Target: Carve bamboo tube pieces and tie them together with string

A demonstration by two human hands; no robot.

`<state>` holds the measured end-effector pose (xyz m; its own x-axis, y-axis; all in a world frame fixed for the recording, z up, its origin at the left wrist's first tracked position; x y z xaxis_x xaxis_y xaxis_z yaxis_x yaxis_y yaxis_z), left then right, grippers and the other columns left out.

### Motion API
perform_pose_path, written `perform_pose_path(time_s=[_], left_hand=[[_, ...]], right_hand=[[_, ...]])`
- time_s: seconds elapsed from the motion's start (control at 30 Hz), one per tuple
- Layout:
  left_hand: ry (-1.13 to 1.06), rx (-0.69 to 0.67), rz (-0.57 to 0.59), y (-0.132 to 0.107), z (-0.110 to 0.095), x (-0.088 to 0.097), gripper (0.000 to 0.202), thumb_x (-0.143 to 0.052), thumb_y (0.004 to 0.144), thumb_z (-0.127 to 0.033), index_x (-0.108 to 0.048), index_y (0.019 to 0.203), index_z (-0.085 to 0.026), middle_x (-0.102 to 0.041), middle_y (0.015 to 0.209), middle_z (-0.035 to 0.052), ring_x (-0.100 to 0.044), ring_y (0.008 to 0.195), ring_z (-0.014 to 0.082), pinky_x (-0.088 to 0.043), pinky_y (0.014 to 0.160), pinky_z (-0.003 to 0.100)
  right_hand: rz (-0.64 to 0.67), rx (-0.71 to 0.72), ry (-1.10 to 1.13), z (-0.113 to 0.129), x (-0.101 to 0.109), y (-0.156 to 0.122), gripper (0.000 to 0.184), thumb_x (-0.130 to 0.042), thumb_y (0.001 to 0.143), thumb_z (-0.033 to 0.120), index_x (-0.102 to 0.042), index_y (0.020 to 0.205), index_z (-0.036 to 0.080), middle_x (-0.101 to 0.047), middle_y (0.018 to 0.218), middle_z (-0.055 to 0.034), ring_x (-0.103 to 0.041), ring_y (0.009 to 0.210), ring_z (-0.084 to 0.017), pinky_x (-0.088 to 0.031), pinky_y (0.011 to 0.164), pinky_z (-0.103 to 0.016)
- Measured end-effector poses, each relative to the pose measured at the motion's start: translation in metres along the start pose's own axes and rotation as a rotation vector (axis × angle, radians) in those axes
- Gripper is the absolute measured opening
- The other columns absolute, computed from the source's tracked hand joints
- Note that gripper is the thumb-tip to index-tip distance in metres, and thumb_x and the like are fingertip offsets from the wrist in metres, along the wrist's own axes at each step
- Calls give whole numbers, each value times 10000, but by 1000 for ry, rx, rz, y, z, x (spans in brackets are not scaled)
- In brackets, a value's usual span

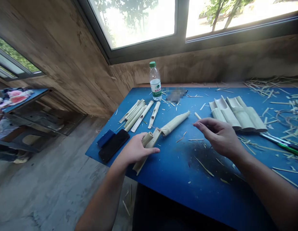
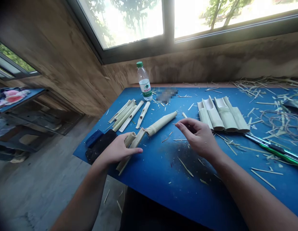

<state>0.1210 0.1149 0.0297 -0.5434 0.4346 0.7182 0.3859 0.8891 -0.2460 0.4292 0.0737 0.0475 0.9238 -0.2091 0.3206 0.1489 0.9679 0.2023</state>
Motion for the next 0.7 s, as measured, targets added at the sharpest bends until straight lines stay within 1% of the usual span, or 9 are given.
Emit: perform_pose_path(time_s=[0.1,0.17,0.27,0.33,0.4,0.43,0.5,0.6,0.7], left_hand=[[-203,-34,85,-19,-6,-18,525,-930,767,-610,-701,990,-193,-677,924,15,-619,848,226,-449,707,311],[-332,-25,140,-27,-5,-29,467,-932,782,-559,-664,885,-190,-606,819,-11,-556,755,180,-422,654,290],[-509,22,182,-36,-2,-42,487,-974,751,-497,-594,790,-195,-553,742,-44,-491,642,124,-391,580,259],[-622,70,210,-43,0,-51,478,-1003,732,-474,-659,916,-196,-637,779,-37,-508,577,106,-388,522,243],[-741,107,293,-52,-1,-65,567,-992,769,-487,-691,1162,-210,-765,904,21,-621,586,136,-411,485,235],[-800,112,347,-58,-4,-73,627,-978,799,-494,-674,1272,-216,-807,976,61,-699,646,170,-447,496,236],[-892,95,397,-67,-9,-87,691,-951,851,-482,-635,1404,-214,-841,1096,125,-809,854,244,-569,614,271],[-886,57,259,-72,-8,-93,691,-920,900,-454,-635,1476,-200,-837,1184,147,-822,1052,291,-650,854,367],[-809,18,101,-73,-6,-93,640,-902,918,-447,-677,1462,-197,-829,1227,133,-806,1099,294,-652,922,393]], right_hand=[[47,7,-44,4,-7,-3,437,-788,960,619,-862,1012,191,-674,647,-28,-491,506,-138,-376,438,-279],[75,8,-54,7,-11,-7,393,-823,944,581,-878,1018,199,-731,686,-44,-561,520,-152,-442,457,-290],[129,96,-102,25,-18,-16,263,-827,975,486,-894,1077,254,-818,818,-47,-646,555,-160,-535,518,-311],[172,210,-192,45,-25,-27,199,-792,1019,427,-891,1135,300,-853,916,-34,-719,614,-176,-595,599,-336],[197,322,-326,65,-33,-42,202,-755,1052,389,-878,1198,323,-869,976,-24,-774,666,-203,-607,639,-363],[198,368,-400,74,-37,-50,221,-742,1062,377,-865,1238,325,-872,986,-22,-789,675,-217,-593,625,-371],[182,429,-520,86,-42,-67,246,-732,1074,360,-836,1291,309,-875,993,-23,-806,682,-237,-555,590,-378],[170,437,-573,93,-47,-89,157,-726,1086,327,-822,1198,274,-874,998,-20,-823,726,-228,-565,628,-363],[169,418,-549,95,-55,-104,89,-709,1090,248,-796,1109,252,-862,976,-16,-808,757,-183,-577,696,-317]])
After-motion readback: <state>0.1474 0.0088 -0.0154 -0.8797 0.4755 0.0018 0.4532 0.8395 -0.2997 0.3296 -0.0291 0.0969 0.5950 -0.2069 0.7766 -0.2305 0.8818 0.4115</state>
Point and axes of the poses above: each hand's wrist, its own y-axis towards the middle knuckle, its own x-axis out of the back of the hand, z = x × y, the point moved 9 cm from there along y, towards the middle knuckle
